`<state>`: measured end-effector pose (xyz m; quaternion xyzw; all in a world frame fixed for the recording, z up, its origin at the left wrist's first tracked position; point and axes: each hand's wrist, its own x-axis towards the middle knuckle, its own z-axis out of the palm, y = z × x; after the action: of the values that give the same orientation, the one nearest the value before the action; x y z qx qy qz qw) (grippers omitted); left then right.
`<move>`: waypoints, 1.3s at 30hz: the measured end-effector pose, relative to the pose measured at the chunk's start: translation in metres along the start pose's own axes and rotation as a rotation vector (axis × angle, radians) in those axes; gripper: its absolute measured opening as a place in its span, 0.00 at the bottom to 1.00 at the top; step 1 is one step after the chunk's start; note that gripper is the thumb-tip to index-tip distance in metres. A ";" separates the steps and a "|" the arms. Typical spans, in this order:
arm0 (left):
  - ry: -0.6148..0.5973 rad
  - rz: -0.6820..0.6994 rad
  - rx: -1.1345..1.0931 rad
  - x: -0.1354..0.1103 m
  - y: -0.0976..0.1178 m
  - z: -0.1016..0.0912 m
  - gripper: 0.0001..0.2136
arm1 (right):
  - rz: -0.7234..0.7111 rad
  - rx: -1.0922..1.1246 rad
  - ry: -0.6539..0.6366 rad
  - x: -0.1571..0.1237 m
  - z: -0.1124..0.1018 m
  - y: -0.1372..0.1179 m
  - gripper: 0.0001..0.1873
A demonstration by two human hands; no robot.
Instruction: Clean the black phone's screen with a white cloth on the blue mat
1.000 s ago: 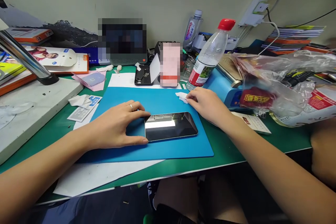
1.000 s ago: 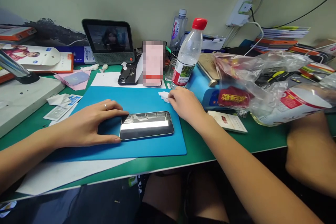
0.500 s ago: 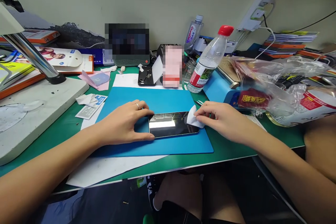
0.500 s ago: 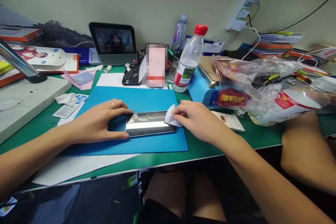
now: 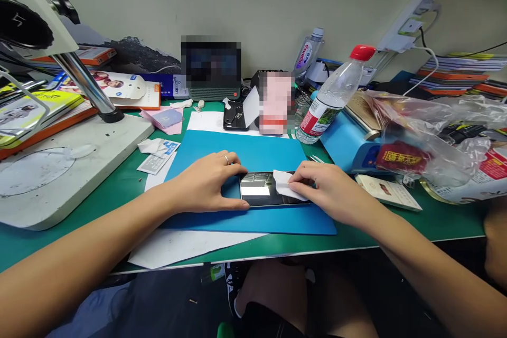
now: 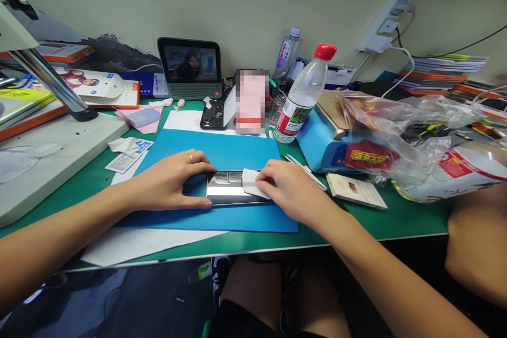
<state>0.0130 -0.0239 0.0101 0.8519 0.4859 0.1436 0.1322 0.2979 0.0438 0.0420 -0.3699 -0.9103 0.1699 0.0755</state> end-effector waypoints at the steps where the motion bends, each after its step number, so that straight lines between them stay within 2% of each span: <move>1: 0.000 0.003 -0.001 0.000 0.000 0.000 0.30 | -0.010 -0.001 0.000 0.003 0.002 -0.005 0.14; 10: 0.028 0.051 -0.029 0.002 -0.005 0.003 0.28 | -0.118 0.040 -0.060 0.035 0.032 -0.063 0.12; 14: 0.035 0.071 -0.030 0.002 -0.005 0.003 0.23 | -0.161 0.066 -0.069 0.043 0.035 -0.075 0.12; 16: 0.034 0.067 -0.027 0.002 -0.005 0.003 0.23 | -0.168 0.127 -0.024 0.039 0.026 -0.069 0.11; 18: 0.029 0.053 -0.028 0.002 -0.004 0.002 0.26 | -0.123 0.234 0.101 0.028 0.012 -0.054 0.10; 20: 0.018 0.034 -0.039 0.002 -0.003 0.001 0.28 | 0.000 0.272 0.237 0.012 -0.003 -0.032 0.09; 23: -0.001 0.013 -0.043 0.001 -0.002 -0.001 0.29 | 0.175 0.246 0.326 -0.016 -0.018 0.003 0.12; 25: -0.007 0.010 -0.029 0.001 -0.001 -0.002 0.29 | 0.226 0.205 0.365 -0.033 -0.020 0.019 0.12; 29: 0.005 0.016 -0.033 0.000 -0.002 0.000 0.28 | 0.204 0.168 0.427 -0.058 -0.011 0.025 0.11; 34: 0.002 0.017 -0.045 0.000 -0.001 0.001 0.27 | 0.141 0.138 0.465 -0.068 0.017 0.005 0.08; 39: -0.004 0.017 -0.060 0.000 -0.003 0.001 0.30 | -0.075 0.048 0.521 -0.061 0.050 -0.018 0.10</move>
<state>0.0109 -0.0229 0.0076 0.8519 0.4741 0.1576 0.1572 0.3163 -0.0237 0.0011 -0.3652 -0.8690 0.0876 0.3221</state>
